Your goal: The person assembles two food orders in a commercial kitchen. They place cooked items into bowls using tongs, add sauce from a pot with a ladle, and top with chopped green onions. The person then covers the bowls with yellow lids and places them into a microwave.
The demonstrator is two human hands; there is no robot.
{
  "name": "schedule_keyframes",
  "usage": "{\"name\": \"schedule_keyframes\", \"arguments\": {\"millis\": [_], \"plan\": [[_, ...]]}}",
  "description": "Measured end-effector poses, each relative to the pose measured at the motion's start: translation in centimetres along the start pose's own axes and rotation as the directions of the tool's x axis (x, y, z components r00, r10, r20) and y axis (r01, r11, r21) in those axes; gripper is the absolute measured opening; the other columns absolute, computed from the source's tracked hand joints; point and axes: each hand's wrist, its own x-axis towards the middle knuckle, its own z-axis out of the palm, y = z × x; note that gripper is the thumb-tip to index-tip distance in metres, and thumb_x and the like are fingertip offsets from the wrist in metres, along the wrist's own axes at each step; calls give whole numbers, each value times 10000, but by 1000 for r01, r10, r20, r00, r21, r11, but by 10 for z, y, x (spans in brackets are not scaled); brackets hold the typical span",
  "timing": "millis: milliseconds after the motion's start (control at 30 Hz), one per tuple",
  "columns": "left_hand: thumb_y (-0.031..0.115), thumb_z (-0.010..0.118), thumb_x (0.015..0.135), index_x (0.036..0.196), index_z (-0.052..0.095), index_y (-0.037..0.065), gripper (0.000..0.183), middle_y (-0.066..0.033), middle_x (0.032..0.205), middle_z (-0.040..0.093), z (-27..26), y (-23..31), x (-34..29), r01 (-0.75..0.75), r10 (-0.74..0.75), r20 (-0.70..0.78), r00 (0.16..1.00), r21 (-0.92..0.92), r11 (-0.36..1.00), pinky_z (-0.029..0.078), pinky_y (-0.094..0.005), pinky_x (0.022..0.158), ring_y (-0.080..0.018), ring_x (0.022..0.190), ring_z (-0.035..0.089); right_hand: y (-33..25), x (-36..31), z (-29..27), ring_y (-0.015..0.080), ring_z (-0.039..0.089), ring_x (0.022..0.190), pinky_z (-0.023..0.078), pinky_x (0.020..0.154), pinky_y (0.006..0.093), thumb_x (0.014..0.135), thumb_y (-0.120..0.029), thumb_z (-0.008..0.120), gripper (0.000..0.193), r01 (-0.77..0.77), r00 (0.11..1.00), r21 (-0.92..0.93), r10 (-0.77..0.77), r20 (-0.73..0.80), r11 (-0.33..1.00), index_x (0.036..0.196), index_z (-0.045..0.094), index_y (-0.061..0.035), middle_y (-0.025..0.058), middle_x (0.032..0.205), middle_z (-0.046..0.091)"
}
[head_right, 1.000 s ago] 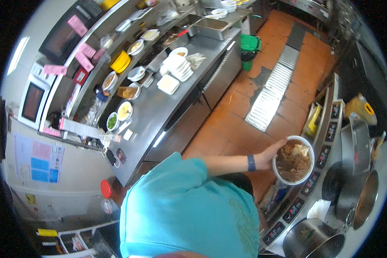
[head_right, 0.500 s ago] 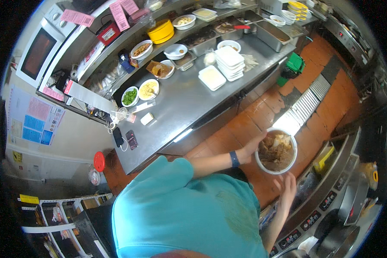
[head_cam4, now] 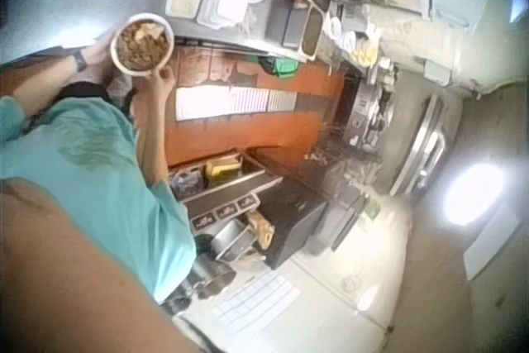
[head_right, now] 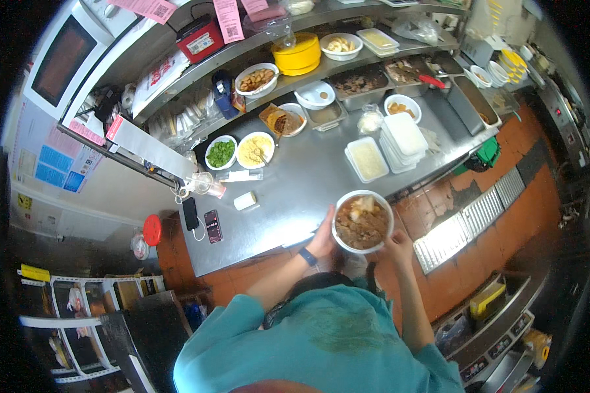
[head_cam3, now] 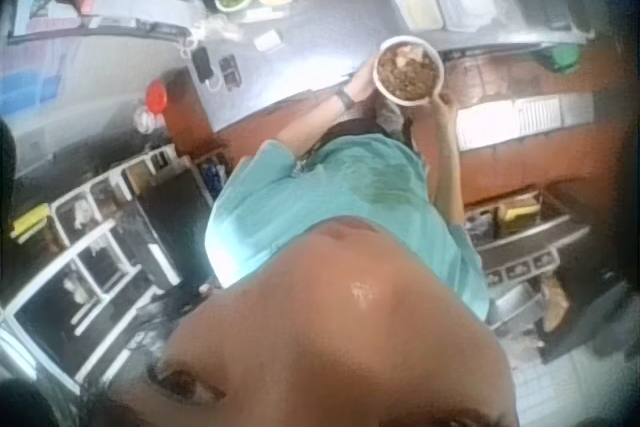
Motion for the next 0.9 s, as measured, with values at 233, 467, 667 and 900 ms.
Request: {"name": "schedule_keyframes", "arguments": {"millis": [233,467,667,900], "plan": [[575,455,994,1393,531,147,590,-49,1304,610,-66,67,18,3,150,-503,851,292,956,449,-441,987,-211,1214,543,26,140,88,172,670,775,613,639,300,837,34,649,57,-49,936,-29,57,349,998,881,613,31,87,857,650],[521,477,982,1437,492,106,616,-119,1366,556,-136,95,25,73,168,-674,719,314,947,401,-545,1016,-284,1271,510,55,215,166,180,679,839,640,695,338,842,17,661,85,-93,813,-202,192,550,975,923,635,20,76,898,654],[317,572,939,1253,633,121,376,-8,958,629,-196,98,36,-53,228,-708,668,260,964,517,-370,748,-147,895,594,63,235,207,166,667,871,627,718,321,866,-63,689,158,-63,767,-297,237,597,953,1000,661,17,75,942,658],[241,533,961,1158,641,16,318,-88,985,681,-238,131,35,45,206,-640,740,353,934,526,-295,694,-170,823,651,44,234,229,142,671,768,533,698,338,875,-200,679,202,133,742,-480,233,628,867,974,702,-25,41,801,694]]}}
